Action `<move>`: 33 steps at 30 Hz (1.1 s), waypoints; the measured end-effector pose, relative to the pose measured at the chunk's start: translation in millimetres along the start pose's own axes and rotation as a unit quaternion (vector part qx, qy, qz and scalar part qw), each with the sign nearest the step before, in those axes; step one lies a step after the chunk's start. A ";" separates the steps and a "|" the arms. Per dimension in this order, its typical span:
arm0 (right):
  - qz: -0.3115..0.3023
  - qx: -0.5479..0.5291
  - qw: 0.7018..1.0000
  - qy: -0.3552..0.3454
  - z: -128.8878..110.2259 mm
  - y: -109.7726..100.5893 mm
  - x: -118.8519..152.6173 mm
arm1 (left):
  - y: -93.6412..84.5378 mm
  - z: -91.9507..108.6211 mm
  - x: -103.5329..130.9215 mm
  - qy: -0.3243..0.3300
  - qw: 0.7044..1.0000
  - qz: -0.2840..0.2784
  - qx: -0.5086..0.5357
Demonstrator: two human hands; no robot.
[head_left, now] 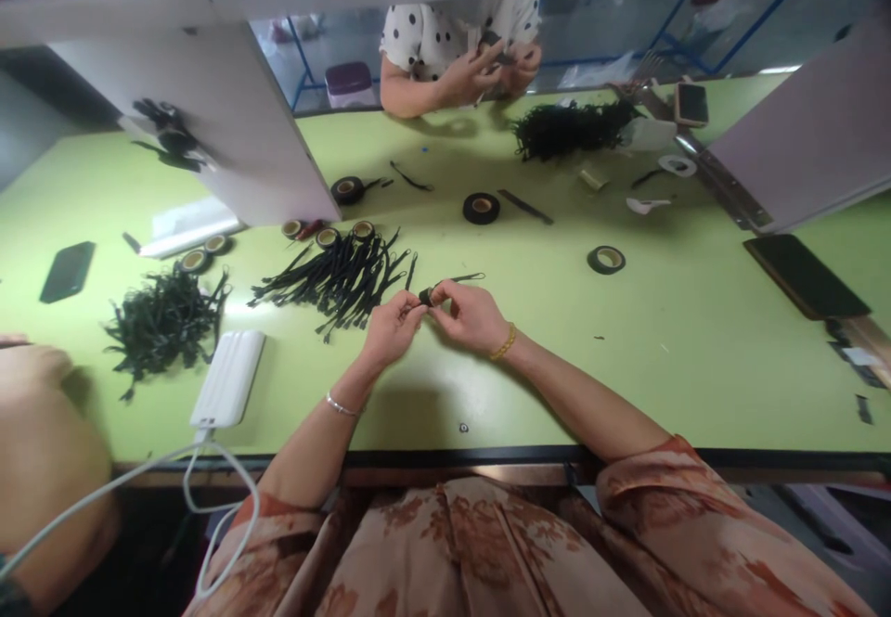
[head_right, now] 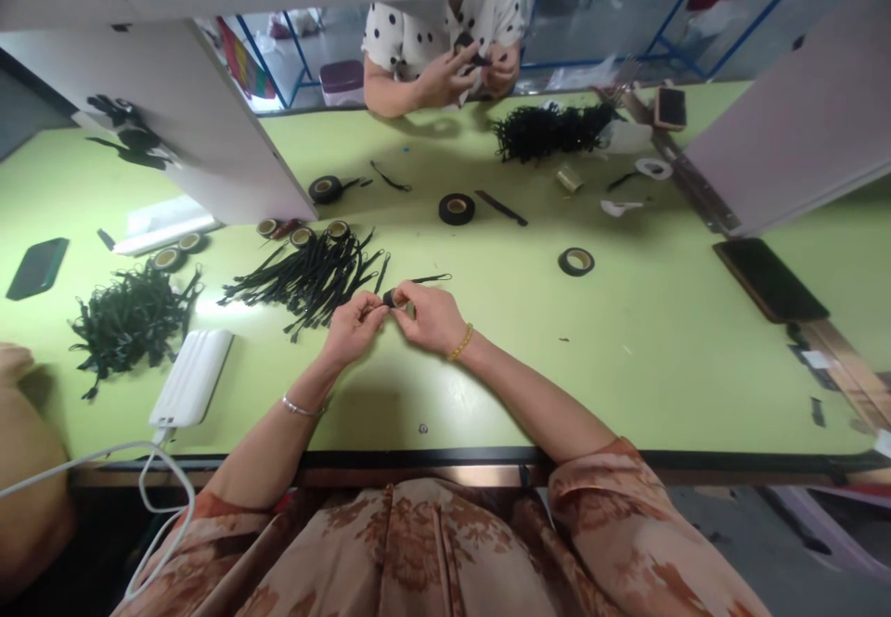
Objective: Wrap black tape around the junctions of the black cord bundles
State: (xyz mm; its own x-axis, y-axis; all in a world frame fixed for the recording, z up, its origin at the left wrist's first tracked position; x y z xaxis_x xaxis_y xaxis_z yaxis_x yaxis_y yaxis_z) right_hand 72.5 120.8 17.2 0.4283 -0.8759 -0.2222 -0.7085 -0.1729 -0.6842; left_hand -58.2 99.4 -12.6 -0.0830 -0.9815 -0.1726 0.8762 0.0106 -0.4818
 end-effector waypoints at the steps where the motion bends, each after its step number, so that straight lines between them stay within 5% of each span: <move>1: 0.024 0.013 1.000 -0.001 -3.1 -7.2 -0.2 | 0.3 2.2 0.6 0.011 0.999 0.000 -0.031; 5: 0.091 0.082 0.992 0.004 -8.2 -30.9 -6.6 | 8.1 20.3 3.9 0.098 0.982 -0.018 -0.163; 12: -0.089 0.093 0.984 0.126 17.7 -4.9 -14.0 | 25.4 44.3 14.5 0.228 0.933 -0.074 -0.269; 17: -0.091 0.116 0.973 0.176 24.0 -6.9 -12.5 | 22.9 48.9 15.4 0.251 0.909 -0.054 -0.329; 23: -0.155 -0.032 0.971 0.178 27.0 12.8 -10.9 | 21.9 53.0 14.5 0.237 0.923 -0.061 -0.296; 33: 0.038 -0.319 0.910 0.261 38.7 6.5 -2.6 | 37.8 42.3 15.8 0.162 0.940 -0.088 -0.287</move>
State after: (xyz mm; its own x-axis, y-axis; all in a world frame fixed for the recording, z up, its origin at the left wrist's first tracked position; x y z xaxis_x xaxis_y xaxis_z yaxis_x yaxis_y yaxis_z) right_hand 88.5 139.4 -13.5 0.1573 -0.9620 0.2231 -0.9779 -0.1833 -0.1010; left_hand -6.3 76.2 2.8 -0.4250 -0.8685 -0.2550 0.4433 0.0459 -0.8952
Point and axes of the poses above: each hand's wrist, its own x-axis away from the middle knuckle, its own y-axis out of the palm, z = x × y, the point moved 9 cm from there along -x, towards the middle knuckle, and after that the axes turned 6 degrees about y, right-handed, at the moved point
